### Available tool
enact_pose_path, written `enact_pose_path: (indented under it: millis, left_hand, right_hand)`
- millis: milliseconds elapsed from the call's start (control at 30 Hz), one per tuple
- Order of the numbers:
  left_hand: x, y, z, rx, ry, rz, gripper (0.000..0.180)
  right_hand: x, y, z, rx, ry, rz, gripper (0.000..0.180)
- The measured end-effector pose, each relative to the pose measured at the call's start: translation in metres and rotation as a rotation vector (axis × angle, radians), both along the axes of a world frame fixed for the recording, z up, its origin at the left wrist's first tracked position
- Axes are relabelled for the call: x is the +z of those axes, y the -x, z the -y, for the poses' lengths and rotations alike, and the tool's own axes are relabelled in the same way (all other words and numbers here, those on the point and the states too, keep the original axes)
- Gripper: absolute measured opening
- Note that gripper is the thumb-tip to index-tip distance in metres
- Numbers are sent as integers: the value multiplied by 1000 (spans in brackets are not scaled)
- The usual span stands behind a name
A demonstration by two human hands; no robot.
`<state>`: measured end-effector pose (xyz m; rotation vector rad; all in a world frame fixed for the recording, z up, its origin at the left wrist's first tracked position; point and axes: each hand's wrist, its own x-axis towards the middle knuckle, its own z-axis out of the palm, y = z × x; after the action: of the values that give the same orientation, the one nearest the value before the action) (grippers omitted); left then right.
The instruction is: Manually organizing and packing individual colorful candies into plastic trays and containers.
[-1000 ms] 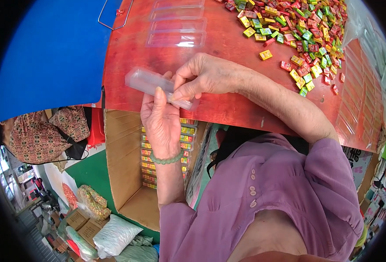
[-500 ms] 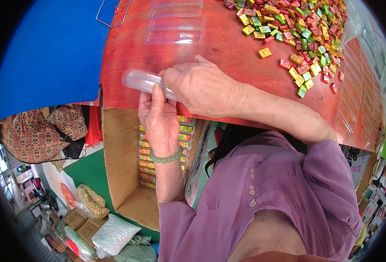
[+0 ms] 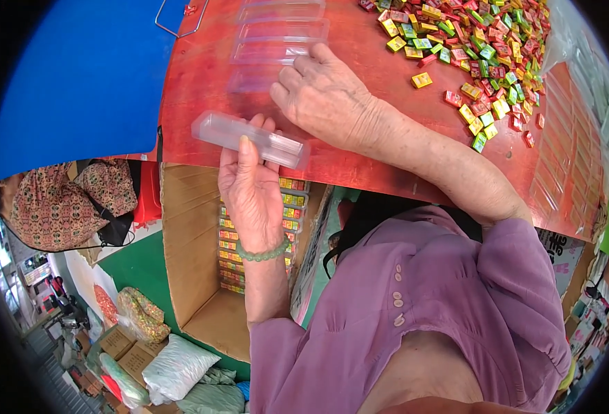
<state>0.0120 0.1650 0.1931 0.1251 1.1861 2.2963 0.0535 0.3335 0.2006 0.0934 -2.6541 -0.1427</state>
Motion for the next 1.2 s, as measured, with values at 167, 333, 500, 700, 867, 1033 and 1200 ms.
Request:
enact_pose_path:
  millis: [167,333,500,700,867,1033,1200]
  left_hand:
    - [2,-2,-1,15,11,-15,39]
    - [-1,0,-5,28,-24,-33,39]
    - [-2,0,-4,-6,-68,-25,39]
    - [-3,-2,-1,-53,-75,-20,39]
    - [2,-4,2,-50,-38,-27,39]
    - [1,2,9,-14,15,-45,40]
    - [8,1,23,67,100,-65,40]
  right_hand:
    - [3,-3,-2,-12,-3,56,10]
    - [25,-15,11,73,332,13,20]
    - [23,-12,12,278,1122,332,25]
    - [17,-7,-1,332,1675,665,16]
    - [11,-6,-1,320,1648,655,14]
    - [23,-12,4,244,1136,302,7]
    - [20,-11,13,116,341,111,6]
